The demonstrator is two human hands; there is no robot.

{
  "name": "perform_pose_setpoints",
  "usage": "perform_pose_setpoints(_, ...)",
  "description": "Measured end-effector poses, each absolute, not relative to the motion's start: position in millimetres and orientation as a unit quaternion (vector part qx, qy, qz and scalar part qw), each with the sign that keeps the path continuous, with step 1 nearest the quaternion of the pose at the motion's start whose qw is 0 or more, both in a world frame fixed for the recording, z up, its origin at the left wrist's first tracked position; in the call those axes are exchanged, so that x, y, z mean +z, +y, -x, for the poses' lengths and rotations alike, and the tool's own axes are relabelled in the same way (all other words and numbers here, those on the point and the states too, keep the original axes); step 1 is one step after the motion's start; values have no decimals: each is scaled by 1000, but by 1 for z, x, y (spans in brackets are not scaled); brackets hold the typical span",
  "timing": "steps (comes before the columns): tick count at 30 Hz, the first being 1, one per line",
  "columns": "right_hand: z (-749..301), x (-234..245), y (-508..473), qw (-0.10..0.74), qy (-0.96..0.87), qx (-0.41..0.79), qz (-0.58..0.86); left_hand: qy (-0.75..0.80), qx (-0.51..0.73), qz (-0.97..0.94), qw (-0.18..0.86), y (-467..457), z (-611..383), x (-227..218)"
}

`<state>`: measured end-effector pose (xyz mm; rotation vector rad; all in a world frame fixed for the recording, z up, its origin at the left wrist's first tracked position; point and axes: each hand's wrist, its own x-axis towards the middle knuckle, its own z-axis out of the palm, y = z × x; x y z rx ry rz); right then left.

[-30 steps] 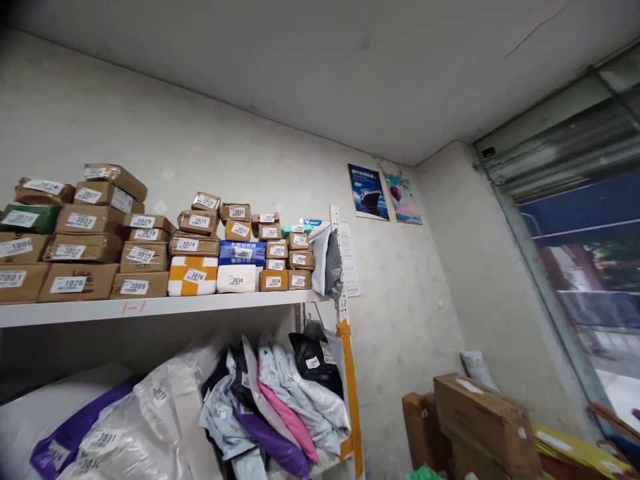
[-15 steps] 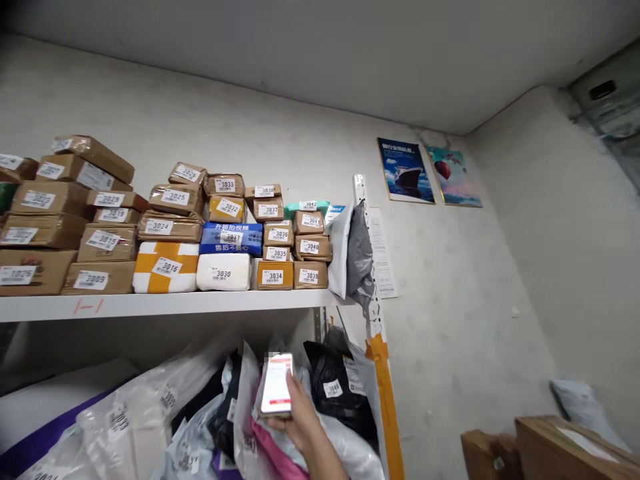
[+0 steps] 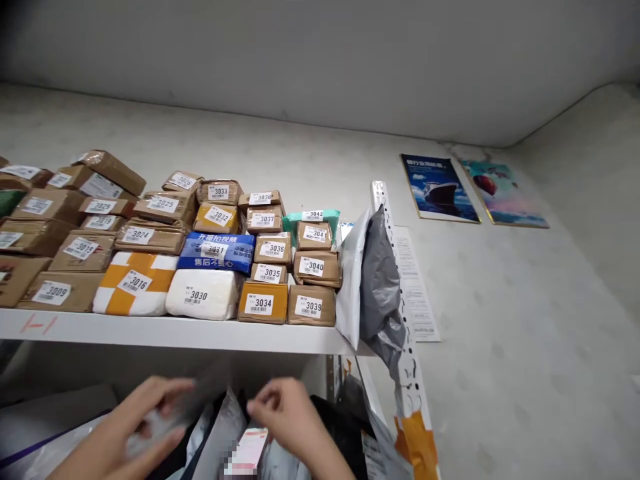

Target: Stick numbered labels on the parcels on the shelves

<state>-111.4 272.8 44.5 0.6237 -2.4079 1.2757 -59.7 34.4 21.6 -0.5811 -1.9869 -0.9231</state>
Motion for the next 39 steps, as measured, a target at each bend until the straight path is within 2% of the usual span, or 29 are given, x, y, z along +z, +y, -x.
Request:
perform_pose_setpoints(1, 93, 70, 271, 264, -806, 451, -277, -787, -344, 243, 451, 43, 63, 40)
perform_pose_setpoints(3, 65, 125, 262, 460, -718, 441, -281, -760, -306, 254, 513, 67, 71, 76)
perform_pose_setpoints(5, 54, 175, 246, 586, -708, 331, -217, -745, -279, 232, 559, 97, 82, 106)
perform_pose_setpoints(6, 55, 195, 236, 616, -724, 260, -168, -753, -280, 202, 560, 112, 87, 117)
perform_pose_setpoints(9, 67, 231, 211, 617, -775, 129, -48, -772, -327, 105, 534, 149, 100, 139)
perform_pose_setpoints(13, 77, 241, 193, 582, -811, 65, 15, -754, -374, 56, 537, 167, 103, 148)
perform_pose_setpoints(22, 77, 251, 182, 524, -847, 73, 50, -742, -408, 53, 529, 163, 95, 156)
perform_pose_setpoints(27, 81, 252, 188, 553, -829, 84, 26, -718, -436, 49, 540, 166, 94, 157)
perform_pose_setpoints(39, 84, 259, 195, 582, -809, 76, 31, -709, -411, 22, 573, 171, 96, 158)
